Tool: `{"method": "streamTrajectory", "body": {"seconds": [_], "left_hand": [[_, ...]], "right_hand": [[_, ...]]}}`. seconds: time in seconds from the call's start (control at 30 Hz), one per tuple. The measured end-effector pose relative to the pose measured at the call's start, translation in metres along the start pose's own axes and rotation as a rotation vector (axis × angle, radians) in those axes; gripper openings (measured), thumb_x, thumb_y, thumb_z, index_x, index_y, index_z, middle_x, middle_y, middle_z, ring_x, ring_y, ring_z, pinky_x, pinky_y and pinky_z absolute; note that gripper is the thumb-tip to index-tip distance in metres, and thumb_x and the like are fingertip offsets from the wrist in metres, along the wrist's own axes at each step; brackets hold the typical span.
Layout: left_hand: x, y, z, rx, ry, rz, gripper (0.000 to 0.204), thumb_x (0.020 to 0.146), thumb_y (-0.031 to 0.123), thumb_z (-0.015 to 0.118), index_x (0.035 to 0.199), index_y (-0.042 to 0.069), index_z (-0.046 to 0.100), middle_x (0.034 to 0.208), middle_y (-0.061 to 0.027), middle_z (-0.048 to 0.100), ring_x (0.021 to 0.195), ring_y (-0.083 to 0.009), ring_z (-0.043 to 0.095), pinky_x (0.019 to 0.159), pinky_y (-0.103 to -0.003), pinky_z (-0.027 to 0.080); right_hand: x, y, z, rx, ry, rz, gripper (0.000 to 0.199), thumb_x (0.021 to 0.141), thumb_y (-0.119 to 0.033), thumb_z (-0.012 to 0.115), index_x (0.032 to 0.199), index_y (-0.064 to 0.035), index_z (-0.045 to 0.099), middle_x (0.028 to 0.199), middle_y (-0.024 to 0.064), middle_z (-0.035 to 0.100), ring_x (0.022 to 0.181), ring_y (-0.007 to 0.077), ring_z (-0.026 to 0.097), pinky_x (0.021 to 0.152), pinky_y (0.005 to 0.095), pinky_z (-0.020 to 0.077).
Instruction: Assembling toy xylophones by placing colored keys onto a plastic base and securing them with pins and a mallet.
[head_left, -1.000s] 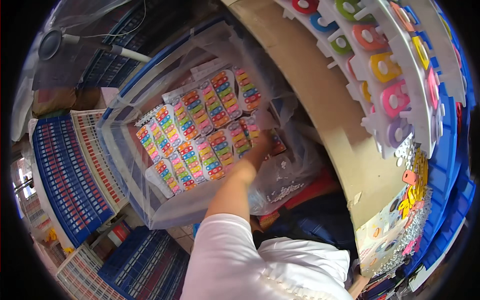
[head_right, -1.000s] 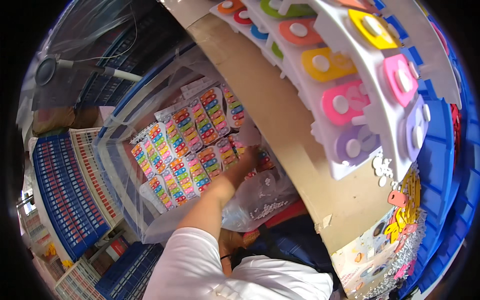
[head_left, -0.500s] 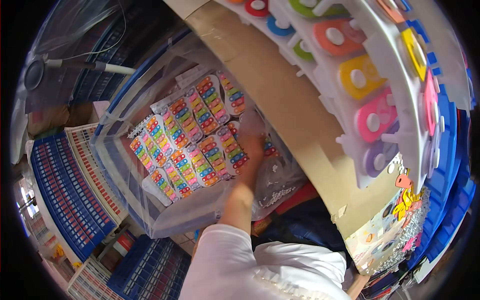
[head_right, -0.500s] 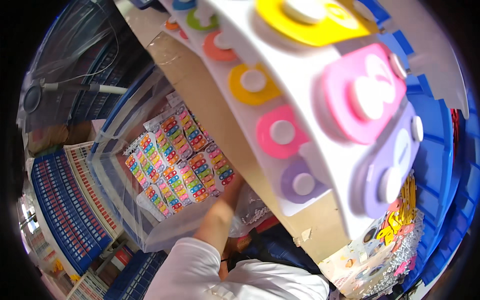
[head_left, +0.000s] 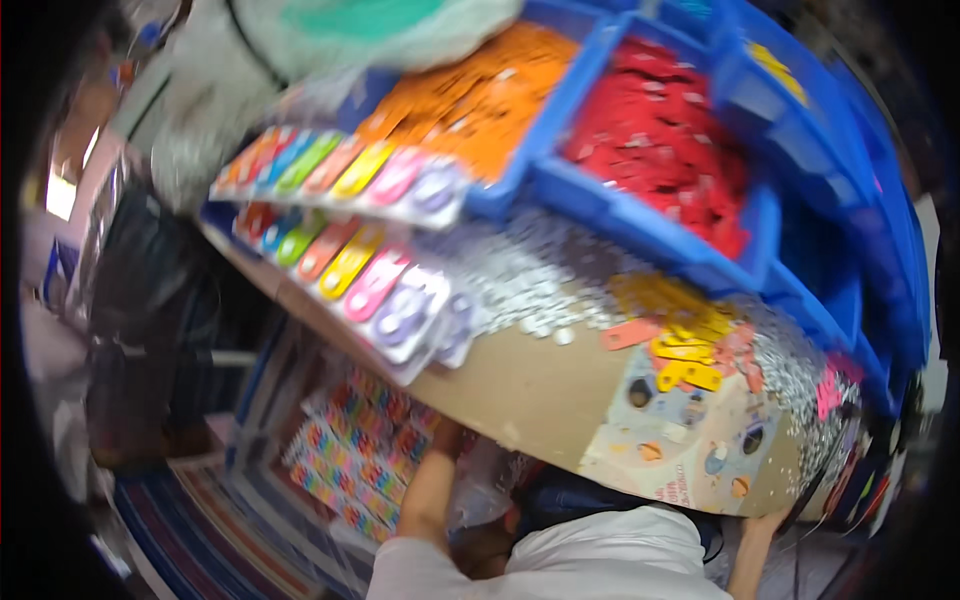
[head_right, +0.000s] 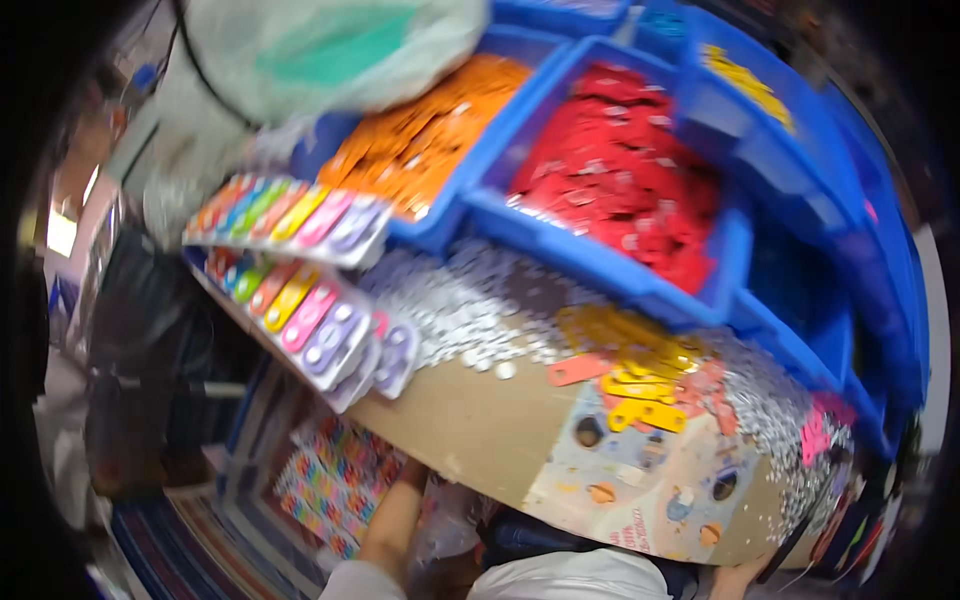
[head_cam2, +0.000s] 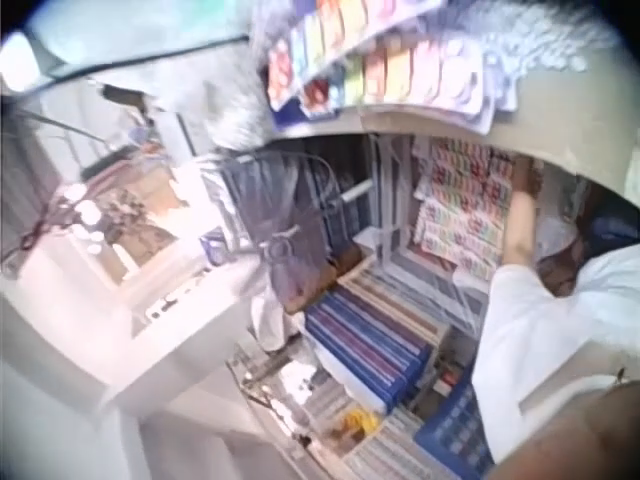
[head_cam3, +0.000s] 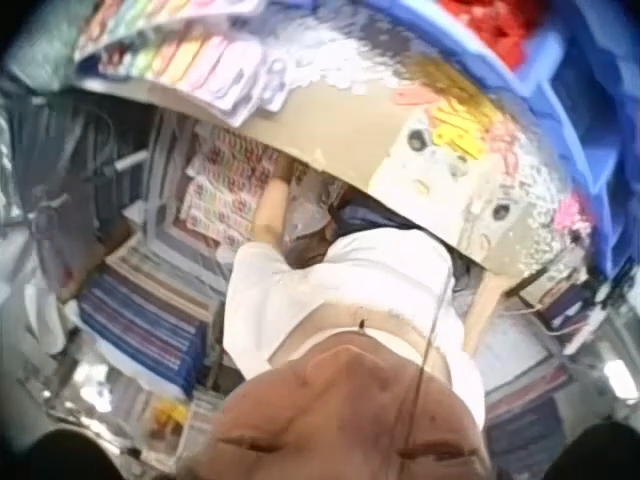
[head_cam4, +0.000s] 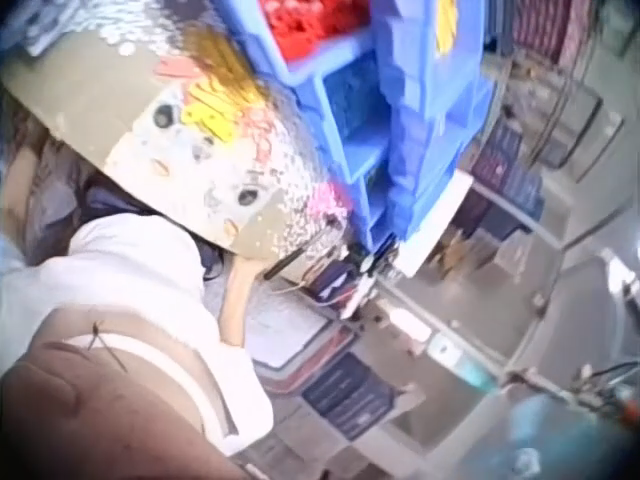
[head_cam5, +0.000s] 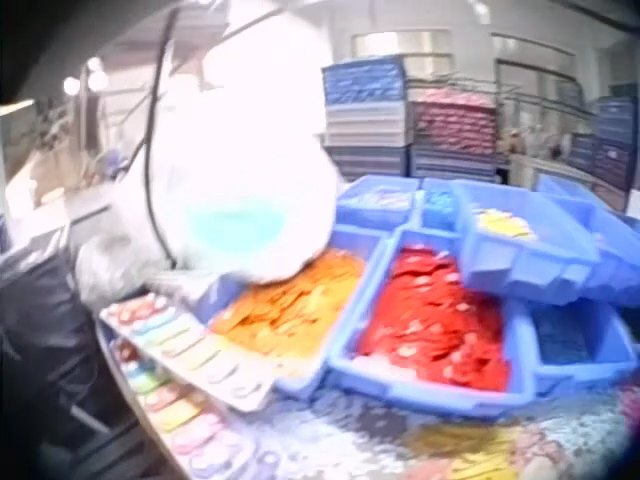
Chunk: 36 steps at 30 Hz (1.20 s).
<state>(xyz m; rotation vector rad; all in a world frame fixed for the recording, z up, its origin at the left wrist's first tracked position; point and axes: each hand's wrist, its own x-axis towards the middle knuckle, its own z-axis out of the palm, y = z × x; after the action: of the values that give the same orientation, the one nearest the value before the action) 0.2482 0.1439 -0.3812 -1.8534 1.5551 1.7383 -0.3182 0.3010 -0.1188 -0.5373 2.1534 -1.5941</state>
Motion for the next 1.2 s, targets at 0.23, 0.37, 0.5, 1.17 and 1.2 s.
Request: {"method": "streamTrajectory", "body": {"seconds": [0.23, 0.37, 0.5, 1.17, 1.2], "left_hand": [[-0.253, 0.270, -0.088, 0.131, -0.885, 0.718, 0.041, 0.098, 0.020, 0.054, 0.132, -0.002, 0.051, 0.120, -0.0166, 0.063, 0.109, -0.0239, 0.061, 0.092, -0.034, 0.047], [-0.274, 0.394, -0.129, -0.082, -1.026, 0.998, 0.034, 0.092, 0.006, 0.062, 0.122, -0.010, 0.058, 0.109, -0.0199, 0.067, 0.103, -0.0275, 0.064, 0.089, -0.035, 0.049], [-0.274, 0.444, -0.086, 0.454, 0.085, 1.041, 0.031, 0.080, 0.004, 0.071, 0.110, 0.000, 0.064, 0.103, -0.0132, 0.069, 0.093, -0.0275, 0.065, 0.082, -0.035, 0.050], [-0.226, 0.365, 0.024, 1.136, 0.559, 1.315, 0.078, 0.075, 0.057, 0.070, 0.134, 0.009, 0.051, 0.136, -0.0204, 0.047, 0.128, -0.0439, 0.040, 0.107, -0.064, 0.021], [-0.232, 0.360, 0.029, 1.263, 0.552, 1.247, 0.081, 0.076, 0.062, 0.066, 0.140, 0.015, 0.047, 0.143, -0.0226, 0.038, 0.133, -0.0470, 0.031, 0.106, -0.069, 0.018]], "right_hand": [[-0.036, -0.059, 0.053, 0.946, 0.161, 0.595, 0.057, 0.096, -0.051, 0.042, 0.137, -0.0117, 0.046, 0.136, 0.0047, 0.052, 0.123, 0.0240, 0.050, 0.104, 0.0400, 0.0408], [-0.046, -0.035, 0.031, 0.909, 0.018, 0.423, 0.058, 0.099, -0.054, 0.037, 0.140, -0.0130, 0.042, 0.140, 0.0037, 0.048, 0.127, 0.0220, 0.046, 0.107, 0.0388, 0.0377], [-0.058, -0.046, 0.012, 0.436, -0.316, 0.708, 0.058, 0.101, -0.048, 0.038, 0.136, -0.0032, 0.046, 0.129, 0.0125, 0.057, 0.117, 0.0217, 0.054, 0.103, 0.0388, 0.0401], [-0.089, 0.155, -0.188, -0.928, 0.955, 0.200, 0.042, 0.082, -0.009, 0.066, 0.120, 0.0028, 0.053, 0.120, 0.0223, 0.054, 0.111, 0.0383, 0.052, 0.096, 0.0444, 0.0430], [-0.111, 0.202, -0.200, -1.075, 0.951, 0.408, 0.045, 0.081, -0.009, 0.066, 0.123, 0.0031, 0.053, 0.123, 0.0227, 0.053, 0.112, 0.0386, 0.052, 0.096, 0.0450, 0.0430]]}}
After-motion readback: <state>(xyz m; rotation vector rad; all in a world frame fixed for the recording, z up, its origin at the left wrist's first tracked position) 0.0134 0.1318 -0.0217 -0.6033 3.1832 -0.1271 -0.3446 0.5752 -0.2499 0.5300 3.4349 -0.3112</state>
